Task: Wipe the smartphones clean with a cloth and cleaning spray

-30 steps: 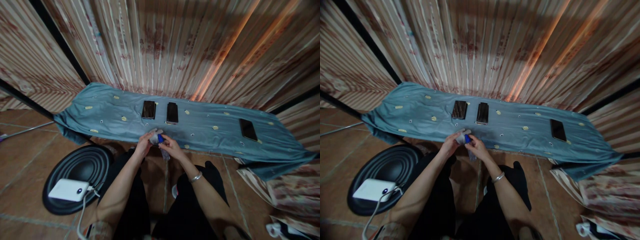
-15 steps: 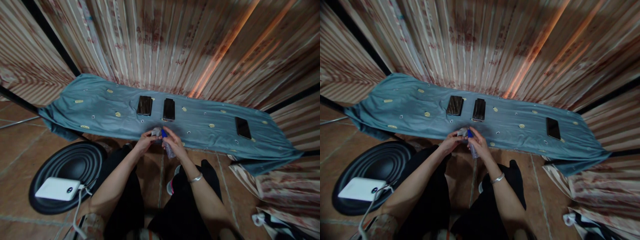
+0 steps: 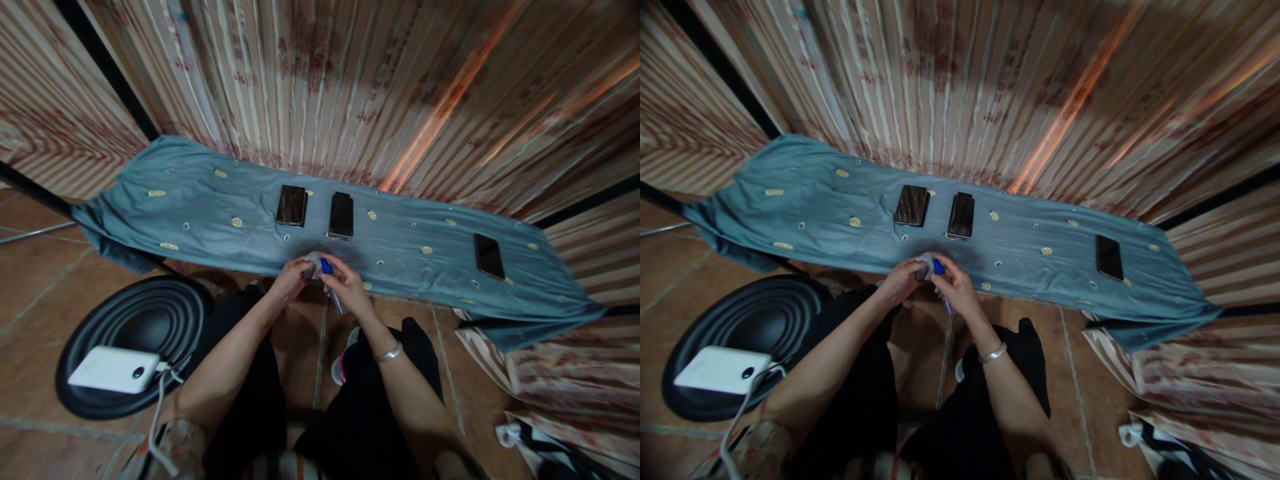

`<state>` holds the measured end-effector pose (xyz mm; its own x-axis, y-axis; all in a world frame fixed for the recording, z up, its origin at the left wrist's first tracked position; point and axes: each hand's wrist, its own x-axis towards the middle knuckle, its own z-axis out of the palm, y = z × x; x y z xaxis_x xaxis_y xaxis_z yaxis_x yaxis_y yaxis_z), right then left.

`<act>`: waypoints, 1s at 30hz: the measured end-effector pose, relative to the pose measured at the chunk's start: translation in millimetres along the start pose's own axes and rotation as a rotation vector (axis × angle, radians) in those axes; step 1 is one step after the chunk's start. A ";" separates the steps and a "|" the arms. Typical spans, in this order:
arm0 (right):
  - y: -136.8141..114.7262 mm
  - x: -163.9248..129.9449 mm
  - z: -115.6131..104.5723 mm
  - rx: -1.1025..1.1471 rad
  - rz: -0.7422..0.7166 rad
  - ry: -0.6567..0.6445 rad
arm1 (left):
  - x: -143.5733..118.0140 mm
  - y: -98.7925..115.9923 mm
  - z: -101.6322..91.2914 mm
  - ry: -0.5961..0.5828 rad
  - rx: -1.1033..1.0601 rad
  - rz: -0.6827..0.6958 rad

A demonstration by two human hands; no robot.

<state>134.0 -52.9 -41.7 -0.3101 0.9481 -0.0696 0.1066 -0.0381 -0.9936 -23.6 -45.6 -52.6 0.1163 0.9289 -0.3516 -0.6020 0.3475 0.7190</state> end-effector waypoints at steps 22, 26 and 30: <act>2.2 3.7 8.2 -0.677 -0.156 0.091 | 4.3 -4.7 -4.4 -0.006 -0.030 0.037; 2.4 2.2 7.4 -0.658 -0.159 0.102 | 1.8 -3.1 -2.9 0.000 -0.020 0.027; 3.8 1.4 6.1 -0.666 -0.167 0.098 | 0.5 -3.0 -0.9 -0.011 -0.024 0.027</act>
<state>128.2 -53.7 -46.0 -0.2893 0.9497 0.1195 0.6315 0.2832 -0.7218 -22.5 -46.3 -55.4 0.1086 0.9394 -0.3253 -0.6240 0.3191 0.7132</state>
